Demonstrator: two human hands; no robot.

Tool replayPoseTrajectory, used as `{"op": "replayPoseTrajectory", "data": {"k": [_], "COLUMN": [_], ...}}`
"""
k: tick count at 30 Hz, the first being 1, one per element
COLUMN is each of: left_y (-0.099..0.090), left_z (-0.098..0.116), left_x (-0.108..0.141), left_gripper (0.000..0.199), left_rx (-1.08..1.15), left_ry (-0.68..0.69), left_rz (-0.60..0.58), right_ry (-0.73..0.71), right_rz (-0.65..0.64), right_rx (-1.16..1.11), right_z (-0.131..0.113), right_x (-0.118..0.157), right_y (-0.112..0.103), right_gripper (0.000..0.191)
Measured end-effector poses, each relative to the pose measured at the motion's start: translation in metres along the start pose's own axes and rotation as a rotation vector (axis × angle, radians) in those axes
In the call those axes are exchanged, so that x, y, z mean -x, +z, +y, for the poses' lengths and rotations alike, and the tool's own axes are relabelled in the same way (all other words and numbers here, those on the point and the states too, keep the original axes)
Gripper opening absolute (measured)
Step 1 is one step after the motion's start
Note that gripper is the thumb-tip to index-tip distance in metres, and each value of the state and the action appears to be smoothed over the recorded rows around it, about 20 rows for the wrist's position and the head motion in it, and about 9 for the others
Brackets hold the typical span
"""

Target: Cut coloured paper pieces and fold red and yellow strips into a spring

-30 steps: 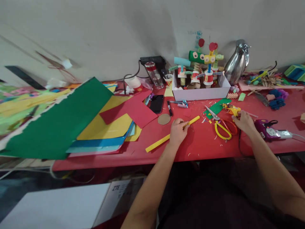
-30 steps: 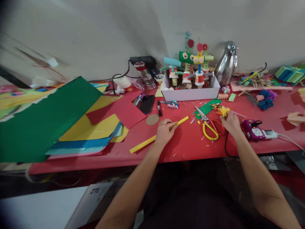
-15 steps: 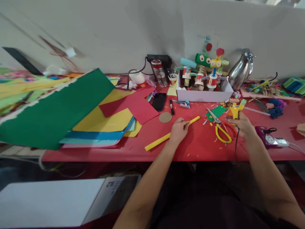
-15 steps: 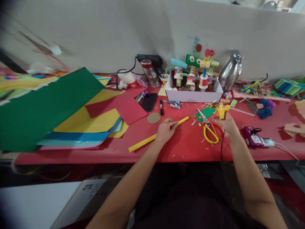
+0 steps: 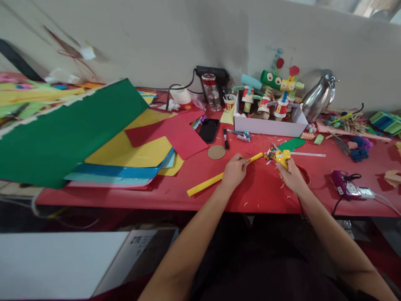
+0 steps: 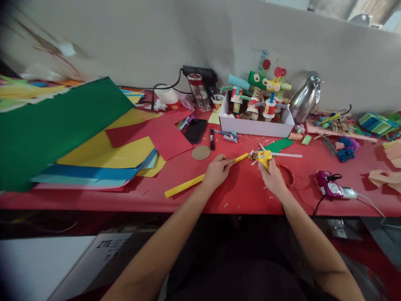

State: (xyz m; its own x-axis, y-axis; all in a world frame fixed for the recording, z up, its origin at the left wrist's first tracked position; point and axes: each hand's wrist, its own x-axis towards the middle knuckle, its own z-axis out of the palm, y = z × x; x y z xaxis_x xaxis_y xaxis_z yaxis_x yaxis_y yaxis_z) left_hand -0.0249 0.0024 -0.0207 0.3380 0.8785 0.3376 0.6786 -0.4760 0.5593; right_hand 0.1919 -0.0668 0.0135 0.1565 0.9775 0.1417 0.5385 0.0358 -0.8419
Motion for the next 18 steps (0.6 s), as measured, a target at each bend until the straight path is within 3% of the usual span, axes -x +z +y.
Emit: {"op": "replayPoseTrajectory", "data": {"k": [7,14,18], "left_y": [0.000,0.001,0.001], "left_z": [0.000,-0.001,-0.002], "left_x": [-0.001,0.000,0.000], "left_gripper": [0.031,0.030,0.031], "left_rx": [-0.032,-0.020,0.010], "left_ry": [0.008,0.012,0.045], "left_rz": [-0.016,-0.010,-0.013], "right_ry": [0.019,0.035,-0.033], "right_rz": [0.059,0.000,-0.020], "right_rx": [0.262,0.500,0.501], "right_z": [-0.003,-0.014,-0.018], "right_x": [-0.001,0.000,0.001], "right_y": [0.011,0.014,0.016], "right_gripper": [0.033,0.038,0.037]}}
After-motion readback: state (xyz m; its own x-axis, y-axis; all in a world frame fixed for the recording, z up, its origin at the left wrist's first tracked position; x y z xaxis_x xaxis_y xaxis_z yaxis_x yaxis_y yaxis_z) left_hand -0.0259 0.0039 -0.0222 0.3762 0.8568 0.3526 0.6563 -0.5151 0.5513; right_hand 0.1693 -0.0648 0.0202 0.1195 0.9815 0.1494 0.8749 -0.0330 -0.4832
